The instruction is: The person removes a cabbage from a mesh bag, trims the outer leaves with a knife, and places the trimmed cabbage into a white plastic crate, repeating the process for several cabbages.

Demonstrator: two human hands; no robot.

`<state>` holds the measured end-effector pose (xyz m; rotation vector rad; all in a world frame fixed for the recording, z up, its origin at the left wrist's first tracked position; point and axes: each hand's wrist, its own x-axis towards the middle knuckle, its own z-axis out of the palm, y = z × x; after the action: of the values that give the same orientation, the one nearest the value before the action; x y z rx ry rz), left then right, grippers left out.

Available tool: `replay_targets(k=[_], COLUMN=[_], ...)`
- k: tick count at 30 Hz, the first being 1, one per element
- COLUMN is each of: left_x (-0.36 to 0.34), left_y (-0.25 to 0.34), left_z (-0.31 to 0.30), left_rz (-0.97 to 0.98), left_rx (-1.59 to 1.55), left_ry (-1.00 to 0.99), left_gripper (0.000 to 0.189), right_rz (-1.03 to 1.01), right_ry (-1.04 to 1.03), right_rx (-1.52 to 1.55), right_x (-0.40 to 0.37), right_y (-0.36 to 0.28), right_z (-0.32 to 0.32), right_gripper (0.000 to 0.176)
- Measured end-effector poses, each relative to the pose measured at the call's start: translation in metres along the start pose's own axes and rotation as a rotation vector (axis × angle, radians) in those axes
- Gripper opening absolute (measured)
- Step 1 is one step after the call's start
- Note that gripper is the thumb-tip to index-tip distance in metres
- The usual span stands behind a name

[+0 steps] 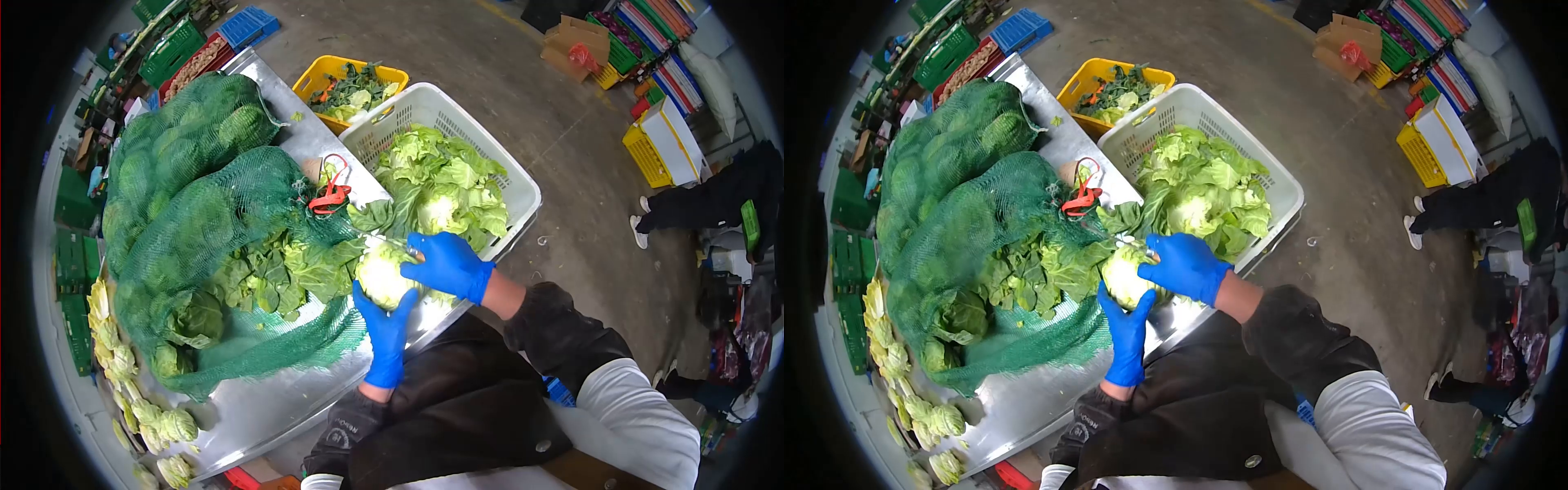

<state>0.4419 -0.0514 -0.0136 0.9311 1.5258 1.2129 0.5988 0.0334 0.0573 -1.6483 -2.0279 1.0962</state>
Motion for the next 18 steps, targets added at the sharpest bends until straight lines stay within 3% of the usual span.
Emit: replay_targets(k=[2,4,6,9,11,12,14,15,17,18], left_x=[0.012,0.024,0.027,0.036,0.036,0.038,0.033,0.031,0.019,0.011], left_y=[0.009,0.008,0.007,0.015,0.013,0.013,0.013,0.008,-0.003,0.001], left_z=[0.009,0.002,-0.001,-0.001,-0.007,-0.009,-0.02,-0.026,-0.04,-0.044], left_rz=[-0.005,0.117,0.107,0.17,0.183,0.203,0.172,0.205,0.225,0.223], left_rx=[-0.022,0.248,0.225,0.336,0.35,0.361,0.292,0.299,0.352,0.354], left_ry=[0.014,-0.101,-0.138,-0.297,-0.328,-0.351,-0.4,-0.352,-0.267,-0.267], left_gripper=[0.101,0.106,0.106,0.108,0.11,0.112,0.113,0.114,0.112,0.112], right_rz=[0.028,0.132,0.175,0.234,0.012,-0.04,-0.139,-0.144,-0.389,-0.389], right_ry=[0.092,0.126,0.403,0.234,0.089,0.014,-0.047,-0.047,-0.045,-0.046], right_rx=[0.009,0.384,0.045,-0.102,0.148,0.096,0.063,0.063,0.011,0.013], right_x=[-0.007,-0.012,0.001,-0.006,-0.014,-0.014,0.001,0.009,0.018,0.02], right_y=[0.013,0.048,0.095,0.078,0.04,0.036,0.043,0.044,0.044,0.041], right_z=[0.007,0.007,0.005,-0.019,-0.017,-0.012,-0.007,-0.006,0.0,0.004], right_gripper=[0.029,0.025,0.016,0.026,0.042,0.053,0.043,0.043,0.031,0.031])
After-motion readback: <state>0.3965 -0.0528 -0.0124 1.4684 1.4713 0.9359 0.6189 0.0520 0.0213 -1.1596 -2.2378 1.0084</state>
